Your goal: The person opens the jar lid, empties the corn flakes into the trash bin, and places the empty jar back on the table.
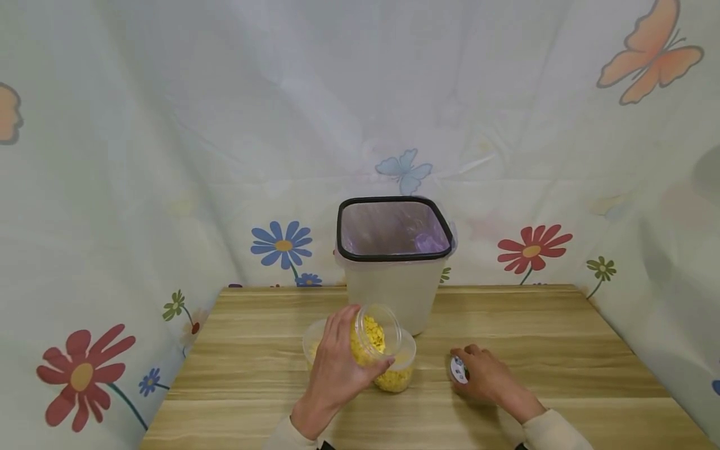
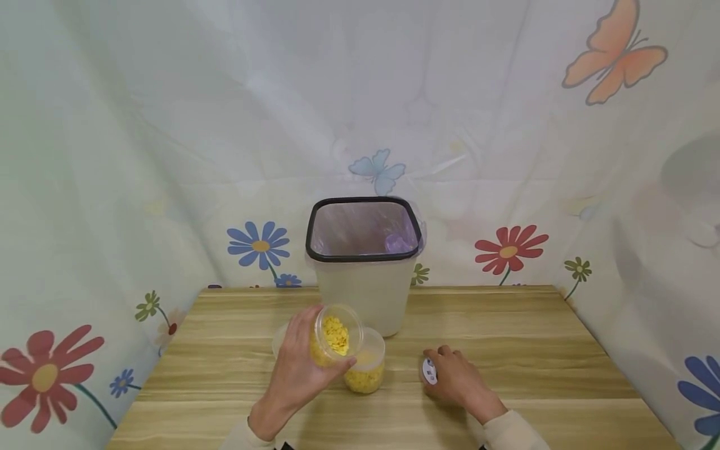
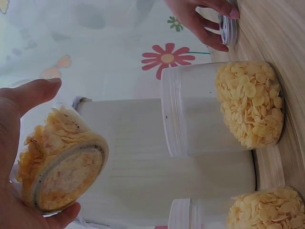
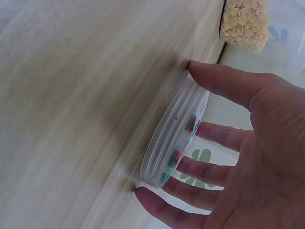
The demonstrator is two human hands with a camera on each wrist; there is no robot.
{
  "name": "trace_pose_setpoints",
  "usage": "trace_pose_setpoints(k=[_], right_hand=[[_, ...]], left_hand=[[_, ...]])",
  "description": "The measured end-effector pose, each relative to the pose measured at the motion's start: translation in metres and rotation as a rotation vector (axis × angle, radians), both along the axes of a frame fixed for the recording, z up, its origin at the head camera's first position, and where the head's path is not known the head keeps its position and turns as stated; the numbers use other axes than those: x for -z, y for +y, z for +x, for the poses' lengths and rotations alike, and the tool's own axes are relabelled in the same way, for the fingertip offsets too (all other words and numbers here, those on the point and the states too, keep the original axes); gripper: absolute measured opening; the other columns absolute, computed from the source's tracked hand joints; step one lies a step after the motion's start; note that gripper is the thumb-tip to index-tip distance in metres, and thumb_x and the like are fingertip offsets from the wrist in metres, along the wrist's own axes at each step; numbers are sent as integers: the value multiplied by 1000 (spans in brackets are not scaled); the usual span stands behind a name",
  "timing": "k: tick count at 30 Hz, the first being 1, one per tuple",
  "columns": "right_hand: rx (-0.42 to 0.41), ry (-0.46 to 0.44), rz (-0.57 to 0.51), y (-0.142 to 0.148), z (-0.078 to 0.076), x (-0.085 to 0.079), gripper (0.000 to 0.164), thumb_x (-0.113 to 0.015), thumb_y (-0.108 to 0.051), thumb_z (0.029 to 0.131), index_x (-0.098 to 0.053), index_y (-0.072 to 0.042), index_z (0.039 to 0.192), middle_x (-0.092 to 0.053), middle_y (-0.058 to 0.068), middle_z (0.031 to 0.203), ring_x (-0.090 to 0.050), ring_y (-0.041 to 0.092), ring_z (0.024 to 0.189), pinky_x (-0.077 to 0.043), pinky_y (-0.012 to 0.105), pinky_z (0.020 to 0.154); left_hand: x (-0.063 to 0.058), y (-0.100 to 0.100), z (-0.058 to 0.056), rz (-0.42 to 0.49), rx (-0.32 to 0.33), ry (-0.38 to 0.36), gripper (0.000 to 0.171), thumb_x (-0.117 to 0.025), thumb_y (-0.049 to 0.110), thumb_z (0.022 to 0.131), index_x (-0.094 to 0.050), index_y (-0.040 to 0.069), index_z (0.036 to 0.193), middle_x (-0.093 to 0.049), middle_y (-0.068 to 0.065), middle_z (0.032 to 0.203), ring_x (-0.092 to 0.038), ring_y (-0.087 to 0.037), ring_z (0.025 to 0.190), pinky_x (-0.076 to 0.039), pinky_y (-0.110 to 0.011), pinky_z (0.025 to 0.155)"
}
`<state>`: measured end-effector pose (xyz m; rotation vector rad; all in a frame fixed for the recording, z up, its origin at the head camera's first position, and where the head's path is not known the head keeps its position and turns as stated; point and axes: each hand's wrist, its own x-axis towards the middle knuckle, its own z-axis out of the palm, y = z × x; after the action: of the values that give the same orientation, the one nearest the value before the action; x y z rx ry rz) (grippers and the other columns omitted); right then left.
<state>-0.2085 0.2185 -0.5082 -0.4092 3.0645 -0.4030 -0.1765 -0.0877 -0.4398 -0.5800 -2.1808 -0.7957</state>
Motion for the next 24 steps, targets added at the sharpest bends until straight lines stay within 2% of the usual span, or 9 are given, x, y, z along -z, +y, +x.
trace_pose_setpoints(k=[12, 16, 20, 24], right_hand=[[-14, -10, -2, 1, 3, -2, 68, -84, -35, 72, -59, -12, 131, -58, 12, 123, -59, 31, 104, -53, 47, 72], [-8, -10, -16, 2, 5, -2, 72, -82, -39, 74, -56, -11, 135, -56, 17, 133, -57, 39, 114, -52, 56, 79], [-22, 72, -28, 0, 6, -5, 73, -79, -43, 77, -54, -13, 138, -52, 20, 141, -51, 47, 124, -46, 68, 87], [-36, 187, -25, -3, 9, -14, 70, -78, -44, 79, -54, -16, 138, -52, 18, 142, -51, 45, 125, -44, 68, 89]], left_hand=[[-1, -1, 1, 6, 4, 35, 95, -86, 52, 61, -50, 2, 134, -57, -8, 129, -55, -23, 118, -50, -40, 98], [-2, -2, 1, 3, 6, 41, 95, -85, 52, 62, -50, 3, 134, -58, -8, 129, -55, -23, 118, -50, -39, 98], [-3, -4, 1, 0, 0, 45, 94, -85, 52, 62, -50, 4, 134, -58, -8, 128, -56, -23, 118, -50, -40, 98], [-4, -6, 1, -1, -2, 50, 93, -84, 53, 62, -50, 4, 134, -58, -8, 127, -56, -23, 117, -50, -40, 98]])
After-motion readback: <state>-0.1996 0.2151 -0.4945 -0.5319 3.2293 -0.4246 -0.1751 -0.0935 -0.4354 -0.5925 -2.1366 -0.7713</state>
